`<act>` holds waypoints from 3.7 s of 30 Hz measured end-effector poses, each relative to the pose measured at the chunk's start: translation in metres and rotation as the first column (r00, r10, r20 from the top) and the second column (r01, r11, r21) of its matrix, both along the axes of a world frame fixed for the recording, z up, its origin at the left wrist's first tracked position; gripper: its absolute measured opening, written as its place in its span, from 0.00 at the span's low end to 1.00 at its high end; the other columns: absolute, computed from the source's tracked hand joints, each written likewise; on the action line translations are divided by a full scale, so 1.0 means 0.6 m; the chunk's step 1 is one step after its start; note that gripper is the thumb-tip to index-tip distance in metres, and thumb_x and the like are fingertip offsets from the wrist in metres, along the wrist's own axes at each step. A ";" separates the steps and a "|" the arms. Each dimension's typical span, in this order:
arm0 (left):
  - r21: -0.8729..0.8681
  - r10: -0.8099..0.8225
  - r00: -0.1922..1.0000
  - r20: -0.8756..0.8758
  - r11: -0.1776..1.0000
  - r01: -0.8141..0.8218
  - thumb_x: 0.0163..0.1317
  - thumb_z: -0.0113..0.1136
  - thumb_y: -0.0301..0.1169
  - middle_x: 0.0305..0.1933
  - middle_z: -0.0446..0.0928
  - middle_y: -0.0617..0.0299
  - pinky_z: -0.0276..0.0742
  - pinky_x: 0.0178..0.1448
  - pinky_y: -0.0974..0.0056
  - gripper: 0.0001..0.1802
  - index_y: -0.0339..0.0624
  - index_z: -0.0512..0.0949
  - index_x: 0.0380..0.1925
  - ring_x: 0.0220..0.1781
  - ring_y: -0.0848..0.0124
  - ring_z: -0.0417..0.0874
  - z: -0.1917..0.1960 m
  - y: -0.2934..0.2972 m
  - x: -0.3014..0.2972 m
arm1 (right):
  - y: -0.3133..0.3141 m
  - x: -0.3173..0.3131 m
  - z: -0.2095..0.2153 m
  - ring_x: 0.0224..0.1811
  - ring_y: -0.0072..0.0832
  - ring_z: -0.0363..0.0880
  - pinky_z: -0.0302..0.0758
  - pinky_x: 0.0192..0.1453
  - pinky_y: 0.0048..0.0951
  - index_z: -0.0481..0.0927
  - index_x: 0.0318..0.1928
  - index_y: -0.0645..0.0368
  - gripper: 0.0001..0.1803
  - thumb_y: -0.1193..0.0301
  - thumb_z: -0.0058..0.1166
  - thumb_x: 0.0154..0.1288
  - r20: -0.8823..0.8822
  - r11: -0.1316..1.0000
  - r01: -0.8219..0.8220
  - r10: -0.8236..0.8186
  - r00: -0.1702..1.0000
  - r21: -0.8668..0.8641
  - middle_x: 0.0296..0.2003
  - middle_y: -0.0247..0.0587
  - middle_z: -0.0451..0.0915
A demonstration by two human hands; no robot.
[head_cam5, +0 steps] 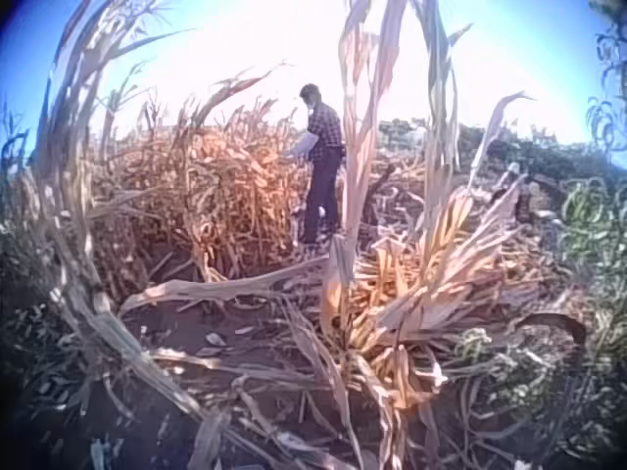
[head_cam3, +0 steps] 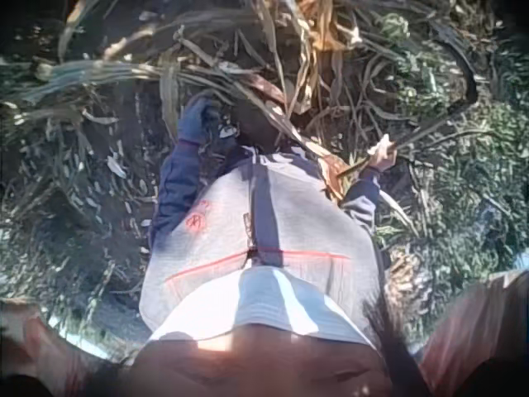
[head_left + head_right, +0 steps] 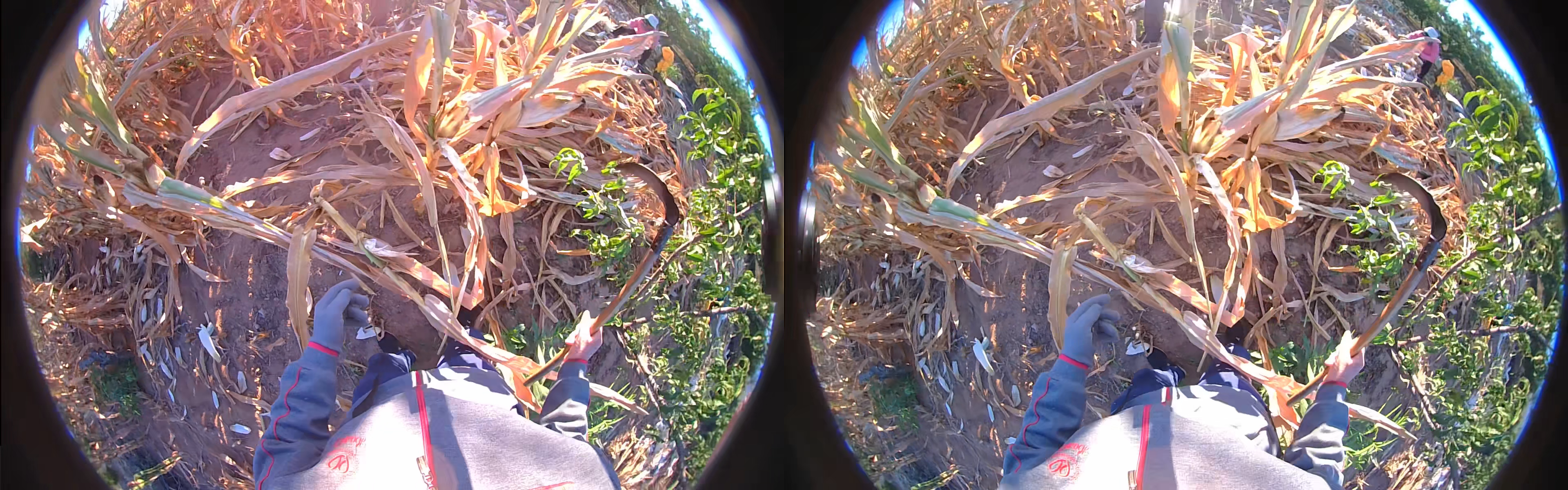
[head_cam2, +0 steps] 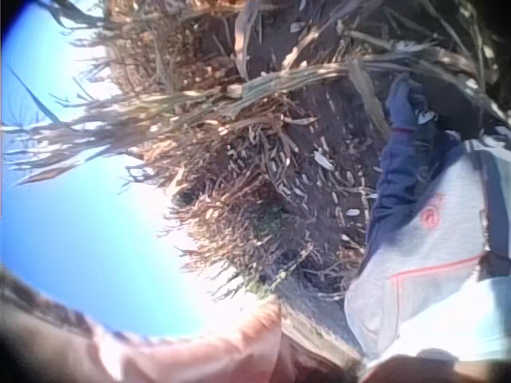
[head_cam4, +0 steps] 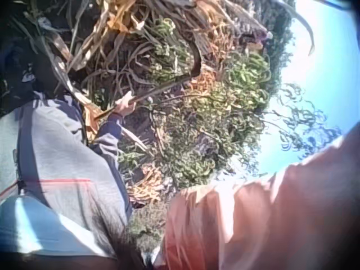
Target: The person uses a sickle to cut dried corn stalks at their base and drops them to the ground. The person repeatedly selects stalks, cuts them, and discards them in the same area.
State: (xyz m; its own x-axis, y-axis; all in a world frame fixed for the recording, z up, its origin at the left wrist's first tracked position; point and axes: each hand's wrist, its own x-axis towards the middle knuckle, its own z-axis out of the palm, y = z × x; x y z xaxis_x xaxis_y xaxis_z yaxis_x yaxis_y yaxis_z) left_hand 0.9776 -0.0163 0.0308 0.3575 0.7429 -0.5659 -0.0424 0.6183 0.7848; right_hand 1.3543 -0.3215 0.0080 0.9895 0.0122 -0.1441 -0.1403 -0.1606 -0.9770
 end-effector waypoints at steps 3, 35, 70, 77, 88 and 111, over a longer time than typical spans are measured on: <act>-0.046 -0.177 0.982 0.059 0.983 0.180 0.63 0.49 0.50 0.37 0.78 0.55 0.77 0.35 0.65 0.27 0.38 0.72 0.50 0.33 0.68 0.81 0.015 0.006 0.123 | 0.045 0.093 0.041 0.08 0.15 0.58 0.55 0.10 0.19 0.67 0.25 0.54 0.14 0.67 0.58 0.60 0.065 0.999 0.009 -0.006 0.998 -0.048 0.12 0.26 0.63; 0.435 0.270 0.916 -0.296 0.892 -0.122 0.57 0.59 0.38 0.28 0.77 0.55 0.71 0.35 0.65 0.17 0.32 0.76 0.34 0.27 0.69 0.77 -0.083 0.035 0.625 | 0.156 0.311 -0.018 0.11 0.13 0.62 0.58 0.15 0.17 0.70 0.24 0.57 0.11 0.75 0.62 0.53 -0.123 0.625 -0.777 0.767 0.630 -0.080 0.13 0.26 0.67; 0.191 0.273 0.956 -0.102 0.949 -0.251 0.58 0.58 0.49 0.16 0.68 0.65 0.64 0.20 0.66 0.21 0.40 0.75 0.23 0.15 0.73 0.68 -0.134 0.026 0.570 | 0.353 0.335 -0.035 0.15 0.12 0.61 0.58 0.19 0.17 0.72 0.25 0.57 0.11 0.69 0.61 0.58 0.169 0.613 -0.775 0.789 0.590 -0.154 0.14 0.26 0.68; 0.198 0.278 0.951 -0.136 0.948 -0.249 0.59 0.55 0.50 0.20 0.75 0.53 0.67 0.31 0.61 0.25 0.33 0.77 0.25 0.21 0.64 0.73 -0.094 0.036 0.569 | 0.229 0.353 -0.189 0.24 0.30 0.75 0.72 0.30 0.32 0.76 0.29 0.61 0.15 0.62 0.63 0.49 -0.137 0.381 -0.642 0.783 0.606 -0.666 0.21 0.40 0.76; 0.122 -0.133 0.827 -0.546 0.964 0.235 0.62 0.48 0.50 0.25 0.77 0.49 0.72 0.32 0.58 0.22 0.43 0.79 0.38 0.29 0.56 0.80 -0.191 -0.166 0.329 | -0.073 0.389 -0.300 0.23 0.30 0.72 0.70 0.31 0.33 0.77 0.32 0.60 0.13 0.67 0.63 0.47 -0.220 0.103 -0.457 0.769 0.601 -0.884 0.20 0.38 0.75; 0.802 0.952 0.300 0.056 0.136 -0.582 0.60 0.58 0.42 0.35 0.79 0.58 0.75 0.37 0.67 0.17 0.40 0.76 0.41 0.32 0.68 0.80 0.395 0.133 -0.554 | 0.249 -0.008 -0.062 0.21 0.14 0.62 0.62 0.24 0.20 0.72 0.30 0.61 0.11 0.73 0.62 0.52 -0.180 0.378 -0.792 0.841 0.511 -0.479 0.20 0.25 0.66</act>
